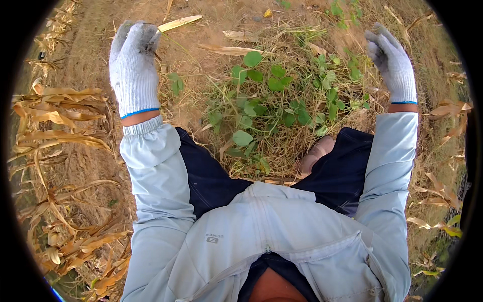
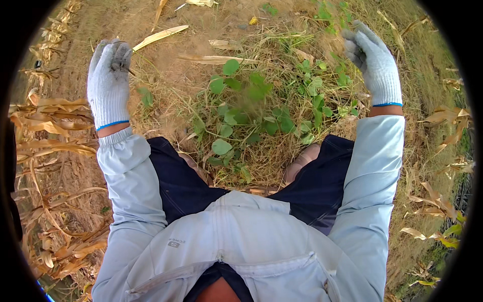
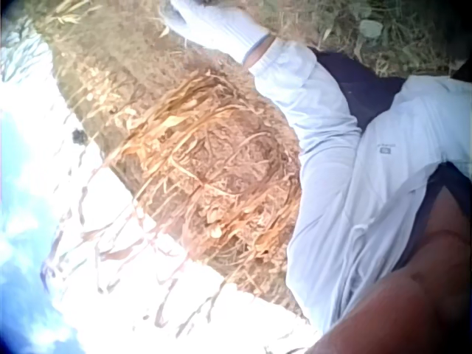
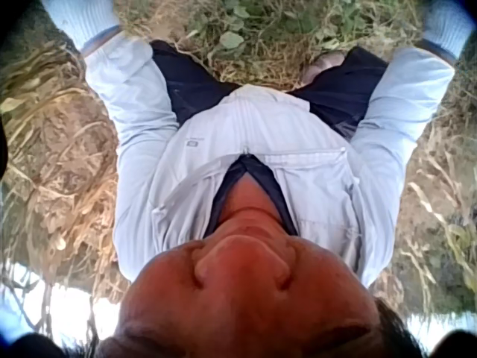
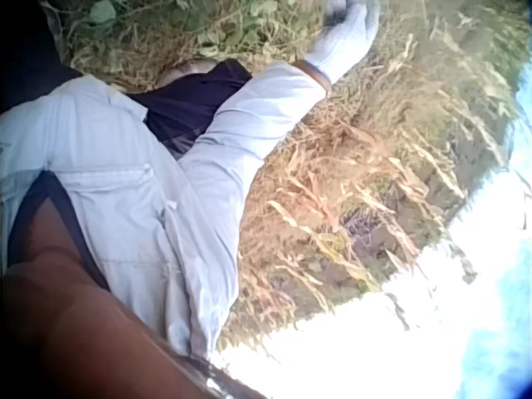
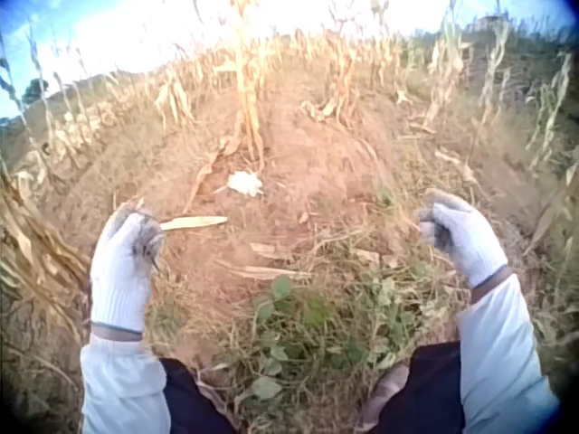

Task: The person sits on the ground in a field and pulls weeds by hand, gathering them into a growing pile on their lap. They repeatedly reach down to uproot small green plants and add them to the bundle.

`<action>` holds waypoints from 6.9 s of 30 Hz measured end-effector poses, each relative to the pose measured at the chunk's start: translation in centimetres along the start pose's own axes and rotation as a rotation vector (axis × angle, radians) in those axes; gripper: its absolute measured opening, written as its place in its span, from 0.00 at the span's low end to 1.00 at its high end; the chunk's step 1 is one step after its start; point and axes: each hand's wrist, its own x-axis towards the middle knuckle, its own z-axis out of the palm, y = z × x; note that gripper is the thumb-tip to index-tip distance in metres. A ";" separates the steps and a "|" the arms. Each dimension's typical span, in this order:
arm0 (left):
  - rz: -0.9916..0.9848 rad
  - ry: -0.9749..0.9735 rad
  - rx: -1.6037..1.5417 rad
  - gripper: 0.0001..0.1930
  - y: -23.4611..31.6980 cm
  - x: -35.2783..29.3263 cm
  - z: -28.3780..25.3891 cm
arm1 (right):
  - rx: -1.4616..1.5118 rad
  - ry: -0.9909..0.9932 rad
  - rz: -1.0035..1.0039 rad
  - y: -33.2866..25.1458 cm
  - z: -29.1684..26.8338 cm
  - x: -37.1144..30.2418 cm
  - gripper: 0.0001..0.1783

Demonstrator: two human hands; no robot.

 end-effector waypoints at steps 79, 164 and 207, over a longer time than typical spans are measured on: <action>-0.088 -0.379 0.515 0.16 1.0 0.2 -1.3 | -1.181 -0.858 0.493 34.4 19.5 -8.1 0.29; -0.345 -0.306 0.120 0.13 -2.3 -4.8 0.3 | 0.317 0.159 -0.164 -1.7 4.2 -0.6 0.16; -0.118 0.185 -0.075 0.15 2.7 -1.1 -3.1 | 0.041 0.290 -0.253 -2.8 2.7 -1.9 0.17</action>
